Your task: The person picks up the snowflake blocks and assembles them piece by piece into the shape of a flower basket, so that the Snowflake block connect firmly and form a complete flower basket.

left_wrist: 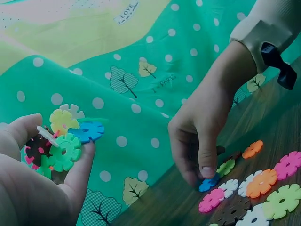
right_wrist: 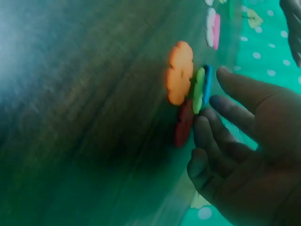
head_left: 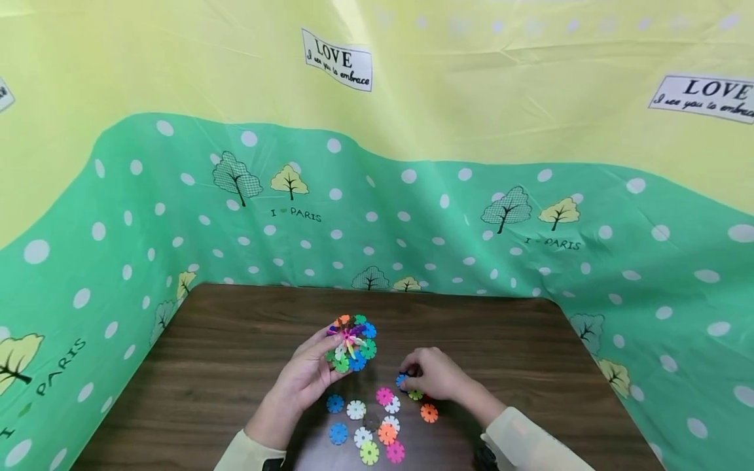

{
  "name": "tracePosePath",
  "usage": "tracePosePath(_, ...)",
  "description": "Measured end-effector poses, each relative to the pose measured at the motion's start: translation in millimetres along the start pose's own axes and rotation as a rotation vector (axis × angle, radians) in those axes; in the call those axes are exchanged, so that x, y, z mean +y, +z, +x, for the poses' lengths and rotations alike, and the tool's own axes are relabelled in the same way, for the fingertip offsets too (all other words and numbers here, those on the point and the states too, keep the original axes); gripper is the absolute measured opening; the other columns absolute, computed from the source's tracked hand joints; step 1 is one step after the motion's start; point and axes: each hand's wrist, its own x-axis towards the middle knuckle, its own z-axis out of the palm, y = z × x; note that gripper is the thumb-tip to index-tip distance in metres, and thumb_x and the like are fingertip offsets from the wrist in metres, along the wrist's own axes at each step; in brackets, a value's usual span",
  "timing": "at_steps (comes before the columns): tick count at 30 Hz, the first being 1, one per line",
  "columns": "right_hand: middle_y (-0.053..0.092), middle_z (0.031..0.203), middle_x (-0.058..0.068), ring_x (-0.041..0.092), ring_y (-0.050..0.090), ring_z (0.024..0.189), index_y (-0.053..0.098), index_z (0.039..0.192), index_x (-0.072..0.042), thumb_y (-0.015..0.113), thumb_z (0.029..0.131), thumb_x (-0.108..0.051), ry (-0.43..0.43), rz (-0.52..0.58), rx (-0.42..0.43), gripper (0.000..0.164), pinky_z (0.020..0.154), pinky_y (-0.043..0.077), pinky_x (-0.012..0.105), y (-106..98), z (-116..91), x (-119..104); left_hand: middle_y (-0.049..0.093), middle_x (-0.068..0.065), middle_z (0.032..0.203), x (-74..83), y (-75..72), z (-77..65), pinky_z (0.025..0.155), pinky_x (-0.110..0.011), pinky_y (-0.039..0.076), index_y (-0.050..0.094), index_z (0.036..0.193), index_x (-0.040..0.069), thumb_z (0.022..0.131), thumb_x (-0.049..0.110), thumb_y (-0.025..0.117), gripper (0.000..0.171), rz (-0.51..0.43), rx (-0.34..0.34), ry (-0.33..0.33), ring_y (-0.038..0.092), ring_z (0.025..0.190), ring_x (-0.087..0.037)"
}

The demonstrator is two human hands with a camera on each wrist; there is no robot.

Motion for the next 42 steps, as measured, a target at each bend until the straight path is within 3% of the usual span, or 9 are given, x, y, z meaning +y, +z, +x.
tracePosePath(5,0.069,0.094,-0.004,0.009,0.062,0.083,0.080,0.101,-0.012,0.086,0.084,-0.023,0.012,-0.051,0.003,0.020,0.070,0.055,0.031,2,1,-3,0.067,-0.008,0.125,0.3,0.1,1.8,0.098,-0.045,0.057,0.026,0.159,0.006,0.103,0.018,0.063,0.068,-0.006,0.007,-0.005,0.069,0.113,-0.022)
tracePosePath(11,0.067,0.080,-0.004,0.007,0.057,0.068,0.074,0.094,-0.011,0.080,0.088,-0.009,0.000,0.041,0.016,0.009,0.058,0.051,0.024,-4,8,-6,0.061,-0.012,0.130,-1.6,-0.2,4.2,0.099,-0.045,0.056,0.025,0.155,0.004,0.103,0.015,0.062,0.065,-0.032,0.020,0.006,0.068,0.114,-0.022)
tracePosePath(16,0.070,0.082,-0.004,0.009,0.062,0.071,0.075,0.098,-0.010,0.077,0.092,-0.010,-0.041,0.198,0.222,0.006,0.062,0.054,0.023,-23,16,-20,0.060,-0.013,0.128,-6.2,-1.4,5.5,0.096,-0.042,0.058,0.024,0.152,0.002,0.103,0.017,0.063,0.064,-0.002,0.047,0.027,0.069,0.109,-0.021)
tracePosePath(19,0.073,0.085,-0.001,0.015,0.063,0.073,0.075,0.095,-0.013,0.077,0.093,-0.017,-0.041,0.352,0.351,0.005,0.064,0.054,0.025,-33,18,-35,0.061,-0.014,0.127,-9.8,-2.6,6.8,0.095,-0.043,0.059,0.023,0.150,0.002,0.103,0.018,0.063,0.064,0.010,0.066,0.037,0.069,0.109,-0.022)
tracePosePath(21,0.074,0.086,0.004,0.018,0.065,0.072,0.074,0.095,-0.012,0.078,0.093,-0.020,-0.049,0.467,0.393,0.008,0.063,0.055,0.027,-37,17,-46,0.061,-0.014,0.128,-11.6,-3.0,8.0,0.095,-0.045,0.058,0.023,0.150,0.002,0.103,0.019,0.063,0.064,0.016,0.078,0.044,0.069,0.110,-0.022)
tracePosePath(26,0.074,0.086,0.016,0.018,0.067,0.068,0.074,0.099,-0.005,0.076,0.094,-0.017,-0.042,0.643,0.397,0.013,0.063,0.057,0.032,-30,12,-67,0.059,-0.017,0.132,-16.9,-3.2,11.1,0.096,-0.047,0.057,0.023,0.150,0.003,0.102,0.018,0.064,0.064,0.021,0.098,0.051,0.068,0.111,-0.024)
tracePosePath(33,0.074,0.085,0.012,0.034,0.067,0.069,0.076,0.102,-0.003,0.074,0.095,-0.016,-0.046,0.695,0.409,0.015,0.064,0.059,0.030,-15,18,-65,0.061,-0.014,0.129,-20.7,-5.1,15.2,0.091,-0.035,0.059,0.025,0.148,0.002,0.100,0.011,0.065,0.064,0.059,0.121,0.080,0.068,0.108,-0.019)
tracePosePath(42,0.076,0.083,0.011,0.022,0.067,0.064,0.079,0.098,-0.007,0.078,0.092,-0.019,0.010,0.709,0.391,0.013,0.067,0.061,0.044,-9,28,-67,0.060,-0.017,0.132,-19.1,-8.6,18.8,0.090,-0.034,0.060,0.029,0.145,0.003,0.096,0.011,0.071,0.065,0.118,0.154,0.092,0.070,0.106,-0.019)
